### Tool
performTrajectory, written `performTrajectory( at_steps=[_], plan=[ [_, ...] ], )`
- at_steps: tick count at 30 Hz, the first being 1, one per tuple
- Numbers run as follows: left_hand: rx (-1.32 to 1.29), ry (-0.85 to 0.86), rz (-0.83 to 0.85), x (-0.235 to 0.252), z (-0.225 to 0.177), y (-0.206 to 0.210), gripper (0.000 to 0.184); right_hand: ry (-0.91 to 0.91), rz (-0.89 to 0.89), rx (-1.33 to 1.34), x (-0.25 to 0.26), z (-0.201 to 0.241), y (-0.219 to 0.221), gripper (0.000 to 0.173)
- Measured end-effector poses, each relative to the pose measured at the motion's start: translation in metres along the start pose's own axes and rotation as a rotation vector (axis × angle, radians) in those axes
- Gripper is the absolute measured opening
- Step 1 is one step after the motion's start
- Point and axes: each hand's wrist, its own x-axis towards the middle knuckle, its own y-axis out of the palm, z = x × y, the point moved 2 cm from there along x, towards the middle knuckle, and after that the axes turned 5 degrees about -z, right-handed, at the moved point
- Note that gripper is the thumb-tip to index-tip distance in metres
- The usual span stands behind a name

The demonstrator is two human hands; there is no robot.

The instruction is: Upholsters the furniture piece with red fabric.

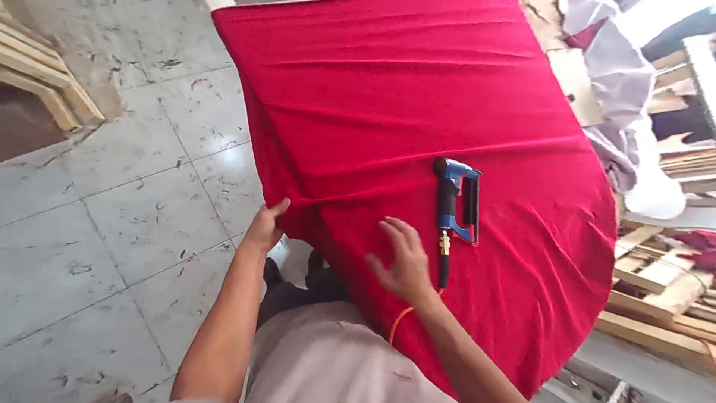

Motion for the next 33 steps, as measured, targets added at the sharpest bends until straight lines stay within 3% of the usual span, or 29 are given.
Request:
performTrajectory(
  at_steps=[3, 5, 7, 11, 14, 16, 18, 20, 21, 24, 26, 28, 29, 31, 33],
  plan=[
    [-0.196, -0.022, -0.113, -0.028, 0.019, 0.018, 0.035, -0.113, 0.024, 0.037, -0.005, 0.043, 0.042, 0.072],
    [-0.187, -0.038, -0.217, -0.043, 0.029, 0.041, 0.044, -0.107, 0.021, 0.012, -0.020, 0.051, 0.058, 0.073],
    [-0.008, -0.020, -0.293, -0.055, 0.042, 0.050, 0.046, -0.098, 0.009, -0.045, -0.039, 0.052, 0.065, 0.073],
    [0.478, 0.009, -0.296, -0.052, 0.074, 0.008, 0.047, -0.107, 0.001, -0.172, -0.072, 0.046, 0.069, 0.072],
    [0.487, 0.018, -0.295, -0.038, 0.083, 0.006, 0.049, -0.093, -0.038, -0.128, -0.090, 0.048, 0.063, 0.068],
    [0.298, 0.094, -0.179, -0.042, 0.083, 0.010, 0.054, -0.038, -0.072, 0.048, -0.103, 0.054, 0.048, 0.060],
    [0.133, 0.121, 0.081, -0.056, 0.080, 0.007, 0.055, 0.104, -0.006, 0.335, -0.131, 0.061, 0.033, 0.051],
    [0.164, 0.062, 0.218, -0.069, 0.083, 0.002, 0.045, 0.328, 0.037, 0.630, -0.177, 0.068, 0.023, 0.043],
    [0.207, 0.031, 0.270, -0.073, 0.087, 0.000, 0.043, 0.422, -0.024, 0.649, -0.202, 0.073, 0.019, 0.039],
    [0.182, -0.052, 0.433, -0.084, 0.109, -0.010, 0.035, 0.643, -0.351, 0.141, -0.255, 0.092, 0.009, 0.026],
    [0.095, -0.105, 0.437, -0.093, 0.117, -0.009, 0.028, 0.778, -0.429, -0.139, -0.252, 0.095, 0.011, 0.039],
    [0.024, -0.137, 0.431, -0.103, 0.125, -0.005, 0.031, 0.879, -0.401, -0.296, -0.240, 0.084, 0.024, 0.061],
    [0.010, -0.149, 0.434, -0.109, 0.128, -0.003, 0.032, 0.896, -0.397, -0.360, -0.240, 0.078, 0.034, 0.061],
    [0.060, -0.140, 0.464, -0.120, 0.135, 0.005, 0.032, 0.866, -0.448, -0.438, -0.250, 0.068, 0.044, 0.039],
    [0.106, -0.096, 0.520, -0.132, 0.145, 0.015, 0.034, 0.856, -0.454, -0.362, -0.268, 0.060, 0.025, 0.022]
  ],
)
